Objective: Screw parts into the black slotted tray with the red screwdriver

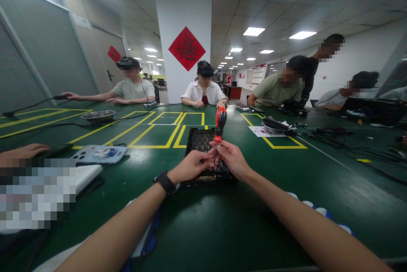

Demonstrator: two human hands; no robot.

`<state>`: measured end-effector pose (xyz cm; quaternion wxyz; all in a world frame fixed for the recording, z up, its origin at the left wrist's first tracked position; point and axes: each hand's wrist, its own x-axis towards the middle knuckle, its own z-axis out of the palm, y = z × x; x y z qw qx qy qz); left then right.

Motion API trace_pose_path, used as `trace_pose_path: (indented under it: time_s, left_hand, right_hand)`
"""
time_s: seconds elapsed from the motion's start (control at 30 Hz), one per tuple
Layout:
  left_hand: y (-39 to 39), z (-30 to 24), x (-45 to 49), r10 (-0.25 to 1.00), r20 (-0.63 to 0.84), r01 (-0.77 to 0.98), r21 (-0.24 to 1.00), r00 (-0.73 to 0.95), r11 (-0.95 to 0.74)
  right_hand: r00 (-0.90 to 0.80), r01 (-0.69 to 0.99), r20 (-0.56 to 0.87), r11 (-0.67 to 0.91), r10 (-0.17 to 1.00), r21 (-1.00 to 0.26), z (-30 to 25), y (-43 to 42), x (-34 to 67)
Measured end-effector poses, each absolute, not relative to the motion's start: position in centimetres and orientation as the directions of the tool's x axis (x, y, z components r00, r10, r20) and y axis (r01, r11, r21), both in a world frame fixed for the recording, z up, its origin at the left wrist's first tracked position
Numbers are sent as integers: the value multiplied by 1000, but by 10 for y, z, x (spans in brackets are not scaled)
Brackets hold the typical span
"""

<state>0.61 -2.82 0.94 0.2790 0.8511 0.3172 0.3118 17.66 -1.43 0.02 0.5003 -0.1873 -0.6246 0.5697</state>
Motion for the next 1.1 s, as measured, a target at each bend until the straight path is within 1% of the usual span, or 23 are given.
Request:
trace_pose_path:
  time_s: [0.13, 0.27, 0.4, 0.63, 0.77, 0.87, 1.1]
  left_hand:
    - [-28, 8, 8, 731, 334, 343, 717, 595, -607]
    - [-27, 7, 10, 778, 314, 325, 776, 545, -541]
    - [-27, 7, 11, 786, 311, 293, 804, 535, -517]
    - [-29, 10, 10, 735, 331, 299, 757, 592, -581]
    - [-29, 10, 8, 725, 328, 308, 743, 606, -594]
    - [-30, 11, 9, 718, 328, 310, 736, 614, -602]
    - [-28, 8, 12, 769, 331, 294, 784, 548, -546]
  right_hand:
    - [-395, -311, 429, 321, 812, -894, -2, -12, 176]
    - [-328, -310, 455, 361, 828, -880, -1, -11, 176]
    - [-328, -299, 450, 360, 831, -884, 0, -13, 175]
    - [-328, -288, 431, 345, 841, -893, 1, -15, 174]
    - [-366, -284, 413, 322, 834, -903, 1, -15, 176]
    - [-363, -291, 416, 323, 833, -901, 1, -14, 176]
    - [-317, -288, 457, 375, 831, -881, 0, -13, 175]
